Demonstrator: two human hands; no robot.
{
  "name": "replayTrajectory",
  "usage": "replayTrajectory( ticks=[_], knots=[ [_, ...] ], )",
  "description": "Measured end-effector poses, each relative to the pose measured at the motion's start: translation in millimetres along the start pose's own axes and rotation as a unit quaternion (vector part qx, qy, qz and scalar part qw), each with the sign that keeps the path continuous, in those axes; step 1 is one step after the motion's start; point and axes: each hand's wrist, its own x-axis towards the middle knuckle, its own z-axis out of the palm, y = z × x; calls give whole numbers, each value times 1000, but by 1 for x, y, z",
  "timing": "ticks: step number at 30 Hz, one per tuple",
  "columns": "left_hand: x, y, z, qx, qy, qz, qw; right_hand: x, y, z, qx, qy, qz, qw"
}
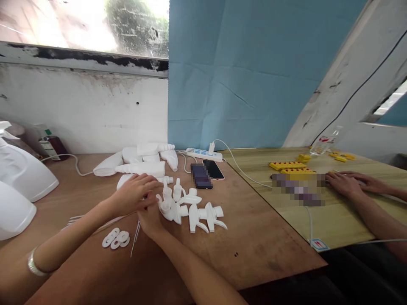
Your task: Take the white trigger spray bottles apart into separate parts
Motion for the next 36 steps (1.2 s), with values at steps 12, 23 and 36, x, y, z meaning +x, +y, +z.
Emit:
replayTrajectory(
  ticks=[12, 23, 36],
  knots=[
    [-71, -72, 47, 28, 20, -161, 986, 21, 16, -14, 6, 33, 0, 999],
    [-58, -73, 54, 100, 58, -176, 978, 25, 21, -16, -13, 40, -1, 999],
    [-122, -67, -6, 119, 208, -280, 930, 21, 14, -19, -154, -11, -54, 987]
  ],
)
